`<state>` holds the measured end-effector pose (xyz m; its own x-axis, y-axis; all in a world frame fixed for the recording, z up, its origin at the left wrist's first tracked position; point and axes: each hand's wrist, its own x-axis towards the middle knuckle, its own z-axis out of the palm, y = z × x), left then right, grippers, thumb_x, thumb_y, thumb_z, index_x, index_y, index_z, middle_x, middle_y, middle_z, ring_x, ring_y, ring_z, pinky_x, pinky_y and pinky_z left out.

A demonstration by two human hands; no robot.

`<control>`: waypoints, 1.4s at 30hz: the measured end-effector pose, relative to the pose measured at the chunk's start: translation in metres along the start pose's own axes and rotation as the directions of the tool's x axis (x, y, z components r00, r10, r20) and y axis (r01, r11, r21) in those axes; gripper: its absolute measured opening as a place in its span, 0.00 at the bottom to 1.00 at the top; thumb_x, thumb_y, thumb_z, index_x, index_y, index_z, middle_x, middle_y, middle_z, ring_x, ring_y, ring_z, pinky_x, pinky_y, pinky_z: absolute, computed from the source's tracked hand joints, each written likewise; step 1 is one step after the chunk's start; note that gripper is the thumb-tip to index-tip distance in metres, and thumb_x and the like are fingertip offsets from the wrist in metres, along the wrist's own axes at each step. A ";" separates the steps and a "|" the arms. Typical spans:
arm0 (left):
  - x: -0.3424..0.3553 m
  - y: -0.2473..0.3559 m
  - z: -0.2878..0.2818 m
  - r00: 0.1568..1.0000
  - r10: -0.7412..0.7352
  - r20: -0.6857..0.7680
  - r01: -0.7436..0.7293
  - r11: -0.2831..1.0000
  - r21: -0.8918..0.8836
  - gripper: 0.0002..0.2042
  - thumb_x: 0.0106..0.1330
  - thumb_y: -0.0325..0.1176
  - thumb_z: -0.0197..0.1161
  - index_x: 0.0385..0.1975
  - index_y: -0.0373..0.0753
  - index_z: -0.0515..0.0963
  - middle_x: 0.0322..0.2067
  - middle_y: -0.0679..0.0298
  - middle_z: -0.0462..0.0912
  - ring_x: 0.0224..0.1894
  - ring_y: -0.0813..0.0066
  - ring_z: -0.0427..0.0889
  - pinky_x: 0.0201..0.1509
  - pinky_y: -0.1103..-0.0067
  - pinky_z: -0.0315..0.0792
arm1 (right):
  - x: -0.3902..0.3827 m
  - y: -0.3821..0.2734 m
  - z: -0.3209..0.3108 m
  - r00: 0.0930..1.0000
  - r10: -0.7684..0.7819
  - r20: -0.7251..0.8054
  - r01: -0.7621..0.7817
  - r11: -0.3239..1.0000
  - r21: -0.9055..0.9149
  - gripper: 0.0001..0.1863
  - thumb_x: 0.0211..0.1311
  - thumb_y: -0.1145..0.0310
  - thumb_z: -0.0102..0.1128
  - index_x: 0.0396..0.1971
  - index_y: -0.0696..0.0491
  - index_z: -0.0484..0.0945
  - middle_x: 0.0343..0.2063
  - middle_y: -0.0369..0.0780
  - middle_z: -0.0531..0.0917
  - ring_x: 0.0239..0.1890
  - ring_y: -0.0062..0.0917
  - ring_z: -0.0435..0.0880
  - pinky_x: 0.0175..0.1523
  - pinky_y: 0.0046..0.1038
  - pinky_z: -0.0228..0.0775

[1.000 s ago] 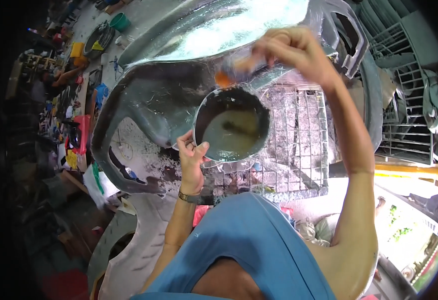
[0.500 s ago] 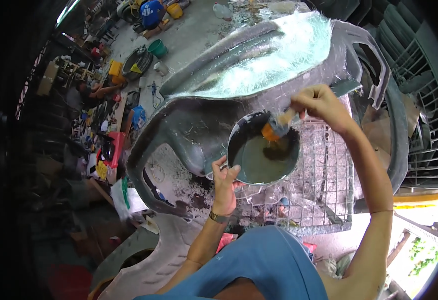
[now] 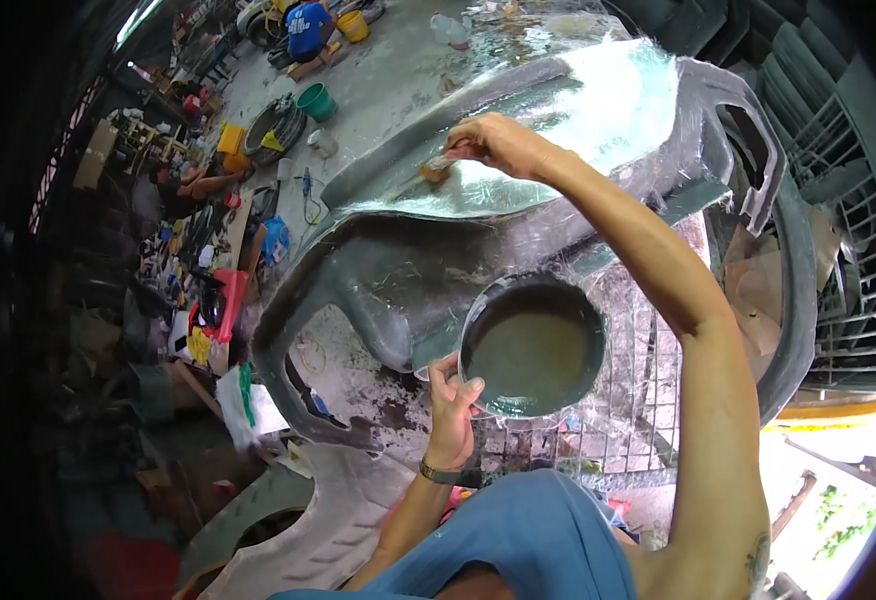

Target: Applying a liquid coating to a car body part using a brush.

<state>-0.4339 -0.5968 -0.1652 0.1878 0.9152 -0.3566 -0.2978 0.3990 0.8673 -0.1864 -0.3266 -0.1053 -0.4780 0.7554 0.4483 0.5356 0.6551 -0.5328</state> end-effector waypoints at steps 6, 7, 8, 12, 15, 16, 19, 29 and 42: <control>-0.011 0.001 -0.013 0.999 -0.032 -0.017 0.031 0.999 -0.032 0.33 0.57 0.35 0.68 0.57 0.35 0.55 0.46 0.57 0.72 0.44 0.77 0.72 0.44 0.82 0.72 | 0.031 -0.046 -0.021 0.982 -0.025 0.187 0.084 0.947 -0.309 0.11 0.62 0.63 0.57 0.35 0.56 0.79 0.33 0.46 0.82 0.36 0.42 0.82 0.40 0.40 0.74; -0.012 -0.002 -0.017 0.999 -0.049 -0.017 0.048 0.998 -0.039 0.33 0.57 0.34 0.68 0.57 0.35 0.55 0.46 0.57 0.72 0.45 0.77 0.72 0.46 0.81 0.72 | 0.039 -0.051 -0.013 0.957 0.018 0.291 0.101 0.915 -0.391 0.12 0.63 0.62 0.56 0.35 0.55 0.79 0.33 0.46 0.82 0.36 0.43 0.82 0.40 0.41 0.74; -0.011 -0.004 -0.019 0.998 -0.064 -0.010 0.064 0.997 -0.040 0.33 0.57 0.33 0.69 0.57 0.35 0.55 0.46 0.57 0.71 0.46 0.77 0.71 0.47 0.80 0.71 | 0.046 -0.054 0.000 0.946 0.030 0.324 0.103 0.917 -0.385 0.10 0.62 0.64 0.56 0.35 0.55 0.79 0.31 0.46 0.83 0.36 0.43 0.83 0.40 0.41 0.75; -0.012 -0.009 -0.020 0.999 -0.048 -0.015 0.046 0.996 -0.077 0.33 0.56 0.32 0.69 0.57 0.35 0.55 0.46 0.57 0.71 0.47 0.76 0.71 0.51 0.78 0.71 | 0.079 -0.067 0.033 0.922 -0.046 0.384 0.199 0.908 -0.369 0.08 0.60 0.66 0.58 0.32 0.54 0.80 0.29 0.46 0.83 0.34 0.44 0.83 0.40 0.42 0.75; -0.015 -0.007 -0.020 0.999 -0.042 -0.008 0.040 0.993 -0.110 0.33 0.57 0.32 0.69 0.57 0.35 0.55 0.48 0.57 0.71 0.49 0.75 0.71 0.54 0.76 0.70 | 0.093 -0.076 0.038 0.927 -0.052 0.372 0.189 0.920 -0.343 0.05 0.55 0.70 0.59 0.28 0.55 0.80 0.27 0.47 0.83 0.33 0.44 0.83 0.39 0.41 0.75; -0.016 -0.004 -0.020 1.000 -0.017 0.004 0.018 0.994 -0.111 0.32 0.57 0.31 0.69 0.57 0.35 0.56 0.49 0.55 0.71 0.50 0.74 0.71 0.57 0.74 0.69 | 0.096 -0.072 0.032 0.953 -0.064 0.296 0.144 0.956 -0.256 0.04 0.53 0.72 0.59 0.27 0.55 0.80 0.26 0.47 0.83 0.33 0.44 0.83 0.39 0.41 0.74; -0.017 -0.003 -0.024 0.999 -0.047 -0.016 0.046 0.998 -0.043 0.35 0.55 0.34 0.69 0.58 0.34 0.54 0.52 0.52 0.69 0.56 0.68 0.69 0.63 0.71 0.63 | 0.095 -0.080 0.012 0.972 -0.043 0.231 0.074 0.989 -0.130 0.06 0.57 0.71 0.62 0.29 0.58 0.79 0.22 0.48 0.80 0.25 0.37 0.82 0.33 0.34 0.72; -0.007 -0.002 -0.022 1.000 -0.029 -0.007 0.029 0.999 -0.028 0.33 0.56 0.30 0.70 0.57 0.35 0.57 0.46 0.57 0.72 0.48 0.75 0.72 0.54 0.77 0.70 | 0.063 -0.039 0.055 0.988 0.150 0.031 -0.149 0.894 0.423 0.11 0.65 0.65 0.58 0.34 0.60 0.79 0.16 0.41 0.78 0.20 0.20 0.71 0.30 0.25 0.67; -0.012 -0.006 -0.021 0.999 -0.030 -0.016 0.030 0.999 -0.015 0.32 0.55 0.31 0.70 0.56 0.35 0.58 0.45 0.58 0.72 0.48 0.75 0.72 0.53 0.77 0.70 | 0.028 -0.056 0.030 0.966 0.183 0.181 -0.251 0.826 0.504 0.13 0.66 0.63 0.57 0.37 0.58 0.81 0.21 0.32 0.79 0.23 0.13 0.73 0.24 0.18 0.68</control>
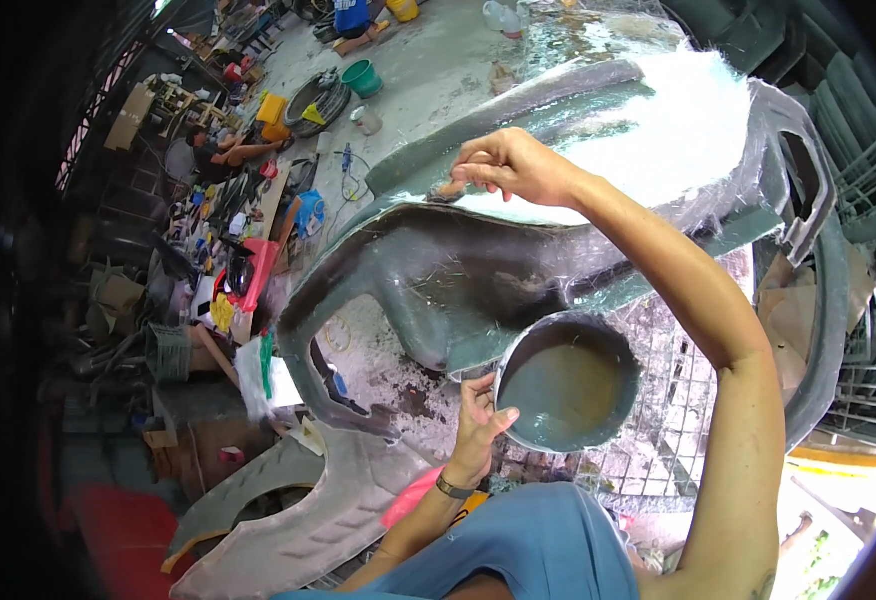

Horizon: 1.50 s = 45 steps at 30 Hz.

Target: Applying a liquid coating to a car body part using a brush.

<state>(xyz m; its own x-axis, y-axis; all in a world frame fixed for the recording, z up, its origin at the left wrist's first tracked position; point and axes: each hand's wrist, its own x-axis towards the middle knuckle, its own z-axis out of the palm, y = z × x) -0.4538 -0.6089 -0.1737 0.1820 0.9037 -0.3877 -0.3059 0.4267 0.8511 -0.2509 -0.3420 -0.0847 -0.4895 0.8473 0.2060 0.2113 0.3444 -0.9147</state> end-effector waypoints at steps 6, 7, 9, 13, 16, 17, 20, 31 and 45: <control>0.009 0.007 -0.001 1.000 -0.005 -0.025 0.005 1.000 -0.001 0.31 0.56 0.31 0.68 0.55 0.36 0.58 0.49 0.58 0.69 0.51 0.74 0.71 0.55 0.77 0.68 | -0.072 -0.031 -0.043 0.967 0.015 -0.253 -0.011 1.000 0.016 0.13 0.67 0.63 0.56 0.40 0.57 0.81 0.26 0.31 0.82 0.24 0.11 0.73 0.26 0.15 0.65; 0.010 0.006 -0.002 0.999 0.001 -0.038 0.001 0.999 0.044 0.30 0.56 0.30 0.67 0.56 0.36 0.58 0.53 0.56 0.68 0.56 0.72 0.69 0.61 0.75 0.65 | -0.092 -0.041 -0.050 0.959 0.030 -0.283 -0.020 0.999 0.038 0.13 0.67 0.63 0.56 0.40 0.57 0.82 0.27 0.31 0.82 0.25 0.10 0.72 0.26 0.14 0.63; 0.011 0.014 -0.004 0.997 0.070 -0.037 -0.067 0.995 0.071 0.29 0.58 0.29 0.65 0.57 0.37 0.58 0.51 0.59 0.70 0.52 0.75 0.71 0.54 0.79 0.70 | -0.124 -0.068 -0.053 0.957 -0.042 -0.289 0.041 0.999 -0.009 0.12 0.68 0.65 0.54 0.38 0.58 0.82 0.29 0.31 0.82 0.26 0.09 0.72 0.27 0.14 0.60; 0.019 0.027 0.001 0.992 0.113 -0.064 -0.109 0.992 0.059 0.30 0.58 0.32 0.68 0.56 0.36 0.57 0.43 0.62 0.71 0.41 0.81 0.72 0.36 0.87 0.71 | -0.177 -0.083 -0.022 0.991 0.070 -0.113 -0.076 0.996 -0.054 0.08 0.64 0.71 0.59 0.32 0.61 0.81 0.24 0.34 0.82 0.22 0.11 0.72 0.25 0.17 0.61; 0.021 0.027 0.009 0.991 0.115 -0.062 -0.111 0.991 0.075 0.30 0.58 0.34 0.68 0.56 0.37 0.57 0.41 0.62 0.73 0.42 0.81 0.73 0.37 0.87 0.71 | -0.199 -0.069 0.010 0.999 -0.044 -0.008 0.030 0.794 -0.608 0.04 0.55 0.71 0.63 0.30 0.54 0.81 0.21 0.40 0.81 0.24 0.33 0.81 0.32 0.33 0.74; 0.023 0.027 0.012 0.991 0.127 -0.053 -0.123 0.990 0.074 0.31 0.58 0.35 0.69 0.56 0.37 0.57 0.41 0.63 0.74 0.43 0.81 0.74 0.37 0.87 0.72 | -0.209 -0.053 0.018 0.999 -0.047 -0.006 0.031 0.732 -0.681 0.06 0.58 0.67 0.61 0.29 0.54 0.81 0.21 0.41 0.81 0.26 0.36 0.81 0.33 0.33 0.73; 0.021 0.029 0.024 0.991 0.105 -0.087 -0.100 0.993 0.061 0.30 0.59 0.36 0.69 0.56 0.39 0.57 0.41 0.63 0.75 0.40 0.82 0.75 0.36 0.86 0.72 | -0.214 -0.048 0.023 0.993 0.106 -0.044 -0.109 0.733 -0.671 0.08 0.62 0.66 0.57 0.29 0.54 0.81 0.20 0.40 0.81 0.25 0.31 0.81 0.31 0.31 0.72; 0.018 0.030 0.019 0.992 0.097 -0.075 -0.096 0.995 0.026 0.31 0.58 0.40 0.67 0.57 0.41 0.57 0.44 0.58 0.76 0.39 0.78 0.78 0.35 0.82 0.75 | -0.145 -0.056 -0.069 0.875 0.225 -0.429 -0.149 0.968 0.204 0.14 0.66 0.58 0.57 0.36 0.54 0.82 0.19 0.29 0.77 0.15 0.06 0.61 0.19 0.13 0.47; 0.020 0.026 0.006 0.991 0.061 -0.122 -0.056 0.998 0.039 0.30 0.59 0.38 0.68 0.56 0.39 0.58 0.41 0.60 0.76 0.37 0.82 0.76 0.32 0.86 0.74 | -0.175 -0.076 -0.056 0.938 0.186 -0.293 -0.179 0.983 0.052 0.13 0.65 0.63 0.57 0.38 0.58 0.82 0.26 0.34 0.83 0.25 0.11 0.74 0.28 0.15 0.62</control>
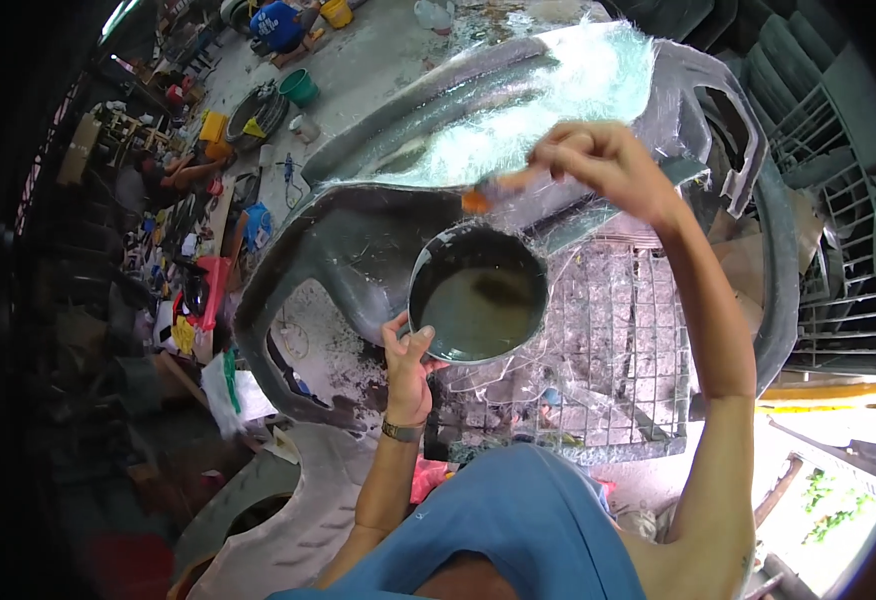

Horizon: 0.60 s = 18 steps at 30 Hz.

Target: Applying a liquid coating to a car body part using a brush.

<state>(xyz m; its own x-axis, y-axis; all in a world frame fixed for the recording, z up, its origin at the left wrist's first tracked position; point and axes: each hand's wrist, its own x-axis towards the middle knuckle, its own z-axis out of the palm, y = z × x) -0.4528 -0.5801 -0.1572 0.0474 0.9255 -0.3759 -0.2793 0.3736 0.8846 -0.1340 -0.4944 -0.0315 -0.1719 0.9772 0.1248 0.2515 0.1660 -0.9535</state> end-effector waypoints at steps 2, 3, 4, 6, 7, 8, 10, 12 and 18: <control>0.004 -0.003 0.004 1.000 -0.006 0.016 0.006 1.000 0.001 0.30 0.59 0.38 0.68 0.56 0.40 0.58 0.41 0.61 0.76 0.36 0.82 0.76 0.32 0.86 0.74 | -0.021 0.009 0.015 0.994 -0.025 0.107 0.020 0.998 0.053 0.10 0.64 0.69 0.58 0.38 0.60 0.81 0.26 0.34 0.83 0.26 0.13 0.76 0.31 0.18 0.67; 0.005 -0.004 0.004 1.000 0.000 0.015 0.000 1.000 0.003 0.30 0.59 0.39 0.68 0.56 0.40 0.58 0.41 0.61 0.76 0.36 0.82 0.76 0.33 0.86 0.74 | -0.027 0.000 0.024 0.975 0.112 0.191 -0.078 0.981 -0.177 0.08 0.63 0.71 0.59 0.37 0.60 0.81 0.23 0.35 0.83 0.25 0.14 0.77 0.31 0.20 0.68; 0.006 -0.004 0.007 1.000 0.003 0.031 -0.003 1.000 0.006 0.31 0.59 0.39 0.68 0.56 0.40 0.58 0.40 0.61 0.76 0.36 0.82 0.76 0.33 0.86 0.74 | -0.033 0.012 0.034 0.976 0.061 0.208 0.006 0.952 -0.306 0.08 0.62 0.69 0.60 0.35 0.59 0.81 0.19 0.38 0.82 0.23 0.14 0.77 0.30 0.23 0.67; 0.005 -0.001 0.019 0.998 -0.005 0.058 0.006 1.000 -0.004 0.31 0.59 0.39 0.68 0.56 0.40 0.57 0.41 0.61 0.77 0.36 0.81 0.76 0.33 0.85 0.74 | -0.044 0.041 0.043 0.946 -0.213 0.244 0.321 0.726 -0.609 0.10 0.61 0.65 0.62 0.32 0.57 0.80 0.18 0.41 0.81 0.21 0.16 0.77 0.29 0.23 0.67; 0.004 0.000 0.022 0.999 -0.005 0.045 0.006 1.000 -0.011 0.31 0.59 0.39 0.68 0.56 0.40 0.57 0.41 0.60 0.77 0.37 0.80 0.76 0.33 0.83 0.74 | -0.042 0.040 0.045 0.947 -0.216 0.239 0.319 0.722 -0.614 0.10 0.61 0.65 0.62 0.32 0.57 0.80 0.18 0.41 0.81 0.21 0.16 0.77 0.29 0.23 0.67; 0.005 0.000 0.022 0.999 -0.001 0.053 0.002 1.000 -0.012 0.31 0.59 0.39 0.68 0.56 0.40 0.57 0.41 0.60 0.77 0.37 0.80 0.76 0.33 0.83 0.74 | -0.039 0.037 0.046 0.974 -0.058 0.218 0.172 0.816 -0.552 0.09 0.61 0.65 0.61 0.30 0.57 0.81 0.18 0.38 0.82 0.21 0.16 0.77 0.28 0.23 0.68; 0.008 0.000 0.023 1.000 -0.008 0.027 0.009 1.000 -0.007 0.31 0.58 0.39 0.67 0.57 0.40 0.57 0.41 0.60 0.77 0.38 0.78 0.77 0.34 0.80 0.75 | -0.033 0.043 0.039 0.975 0.100 0.200 0.011 0.871 -0.491 0.10 0.62 0.66 0.60 0.28 0.57 0.82 0.19 0.35 0.83 0.22 0.17 0.78 0.28 0.22 0.68; 0.009 0.002 0.025 0.999 -0.008 0.036 0.009 1.000 -0.009 0.31 0.58 0.39 0.67 0.57 0.40 0.57 0.41 0.60 0.77 0.38 0.77 0.77 0.35 0.79 0.75 | -0.021 0.060 0.023 0.985 0.164 0.055 -0.169 0.980 0.101 0.15 0.63 0.60 0.60 0.26 0.57 0.81 0.21 0.38 0.85 0.20 0.16 0.77 0.28 0.20 0.69; 0.010 0.001 0.020 0.998 0.014 0.062 -0.015 1.000 0.018 0.30 0.61 0.42 0.65 0.56 0.41 0.57 0.46 0.59 0.77 0.43 0.74 0.79 0.36 0.77 0.78 | 0.037 0.031 -0.026 0.963 0.060 -0.263 -0.018 0.987 0.157 0.15 0.65 0.59 0.57 0.30 0.55 0.83 0.20 0.31 0.80 0.13 0.06 0.60 0.18 0.12 0.49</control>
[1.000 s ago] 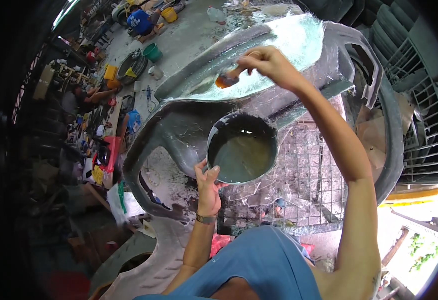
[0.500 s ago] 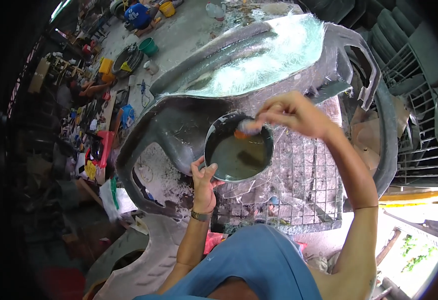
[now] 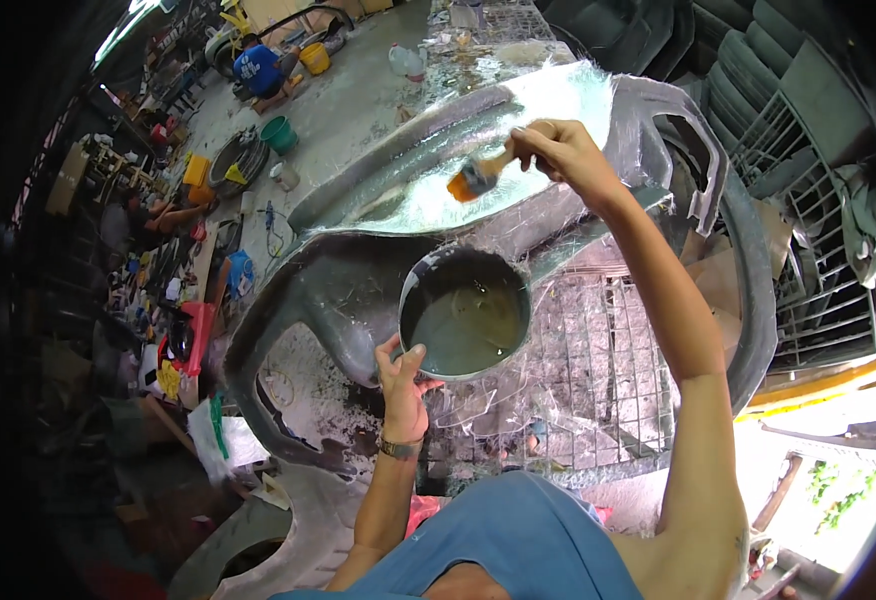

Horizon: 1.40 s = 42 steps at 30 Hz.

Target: Applying a liquid coating to a car body part using a brush.

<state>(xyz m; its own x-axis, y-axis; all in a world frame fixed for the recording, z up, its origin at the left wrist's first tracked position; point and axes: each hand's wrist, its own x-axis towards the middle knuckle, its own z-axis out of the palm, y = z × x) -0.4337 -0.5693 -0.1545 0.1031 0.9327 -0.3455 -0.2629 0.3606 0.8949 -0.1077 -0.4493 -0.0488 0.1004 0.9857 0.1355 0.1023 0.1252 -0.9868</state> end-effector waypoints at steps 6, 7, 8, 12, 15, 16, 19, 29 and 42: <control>-0.005 0.000 -0.004 0.999 -0.036 -0.007 0.036 0.999 -0.030 0.31 0.58 0.39 0.68 0.56 0.40 0.57 0.41 0.60 0.76 0.39 0.78 0.77 0.34 0.81 0.76 | 0.045 0.057 0.032 0.909 -0.245 0.338 0.417 0.501 -0.758 0.11 0.65 0.64 0.59 0.39 0.57 0.79 0.31 0.39 0.83 0.34 0.21 0.79 0.39 0.29 0.71; -0.006 -0.001 -0.004 0.999 -0.046 -0.016 0.046 0.998 -0.040 0.31 0.58 0.39 0.68 0.56 0.40 0.57 0.41 0.60 0.76 0.38 0.78 0.77 0.34 0.82 0.76 | 0.041 0.055 0.033 0.904 -0.263 0.337 0.426 0.509 -0.748 0.10 0.65 0.67 0.58 0.37 0.59 0.78 0.34 0.40 0.82 0.34 0.21 0.80 0.40 0.28 0.71; -0.005 -0.002 -0.006 0.999 -0.046 -0.017 0.045 0.998 -0.045 0.31 0.58 0.39 0.68 0.56 0.40 0.57 0.41 0.60 0.76 0.38 0.78 0.77 0.34 0.82 0.76 | 0.041 0.054 0.029 0.903 -0.262 0.340 0.429 0.506 -0.748 0.10 0.65 0.67 0.58 0.37 0.59 0.78 0.34 0.40 0.82 0.34 0.21 0.80 0.40 0.28 0.71; -0.004 -0.007 -0.013 1.000 -0.030 0.008 0.029 0.999 0.020 0.30 0.61 0.41 0.65 0.57 0.39 0.56 0.45 0.58 0.78 0.42 0.76 0.79 0.34 0.81 0.78 | 0.021 0.027 0.024 0.917 -0.344 0.202 0.397 0.744 -0.538 0.08 0.65 0.67 0.58 0.39 0.55 0.80 0.28 0.41 0.82 0.27 0.22 0.78 0.34 0.26 0.69; -0.001 -0.006 -0.011 0.999 -0.028 0.018 0.028 1.000 0.008 0.30 0.61 0.41 0.65 0.57 0.39 0.56 0.45 0.58 0.78 0.41 0.77 0.79 0.34 0.82 0.77 | -0.020 -0.004 0.021 0.942 -0.315 0.115 0.331 0.820 -0.467 0.09 0.67 0.68 0.57 0.40 0.57 0.80 0.23 0.37 0.81 0.25 0.15 0.73 0.32 0.21 0.66; -0.001 -0.005 -0.010 0.999 -0.034 0.019 0.034 0.999 0.007 0.31 0.61 0.41 0.65 0.57 0.39 0.55 0.45 0.58 0.78 0.41 0.78 0.79 0.33 0.81 0.77 | -0.037 -0.009 0.020 0.958 -0.243 0.150 0.281 0.891 -0.357 0.09 0.67 0.69 0.56 0.40 0.58 0.80 0.22 0.35 0.80 0.25 0.13 0.70 0.32 0.19 0.64; -0.002 0.003 -0.002 0.999 -0.046 0.027 0.048 0.998 -0.048 0.30 0.58 0.39 0.68 0.55 0.41 0.58 0.39 0.62 0.76 0.37 0.80 0.77 0.34 0.83 0.75 | -0.084 -0.021 0.031 0.948 -0.051 0.316 0.145 0.949 -0.280 0.09 0.66 0.69 0.57 0.37 0.59 0.80 0.21 0.33 0.78 0.25 0.11 0.69 0.32 0.17 0.62; 0.007 0.000 0.015 0.998 -0.046 0.044 0.047 0.999 -0.021 0.28 0.61 0.41 0.65 0.55 0.41 0.57 0.43 0.60 0.78 0.40 0.78 0.79 0.35 0.80 0.77 | -0.081 0.009 0.015 0.985 0.098 0.144 -0.062 0.970 -0.236 0.15 0.65 0.61 0.59 0.28 0.58 0.82 0.18 0.33 0.80 0.20 0.16 0.75 0.28 0.20 0.67; 0.001 -0.004 0.010 0.997 -0.074 0.034 0.076 0.995 -0.057 0.31 0.58 0.39 0.68 0.56 0.42 0.57 0.42 0.60 0.76 0.39 0.76 0.78 0.37 0.78 0.77 | 0.018 0.057 0.021 0.901 -0.252 0.354 0.426 0.673 -0.605 0.05 0.62 0.72 0.60 0.34 0.58 0.79 0.29 0.42 0.80 0.32 0.33 0.81 0.36 0.32 0.71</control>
<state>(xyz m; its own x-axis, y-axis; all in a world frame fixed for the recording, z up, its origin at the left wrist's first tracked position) -0.4228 -0.5696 -0.1558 0.1552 0.9029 -0.4008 -0.3087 0.4297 0.8485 -0.1213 -0.4222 -0.1041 -0.2856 0.8964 0.3390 0.7100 0.4355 -0.5534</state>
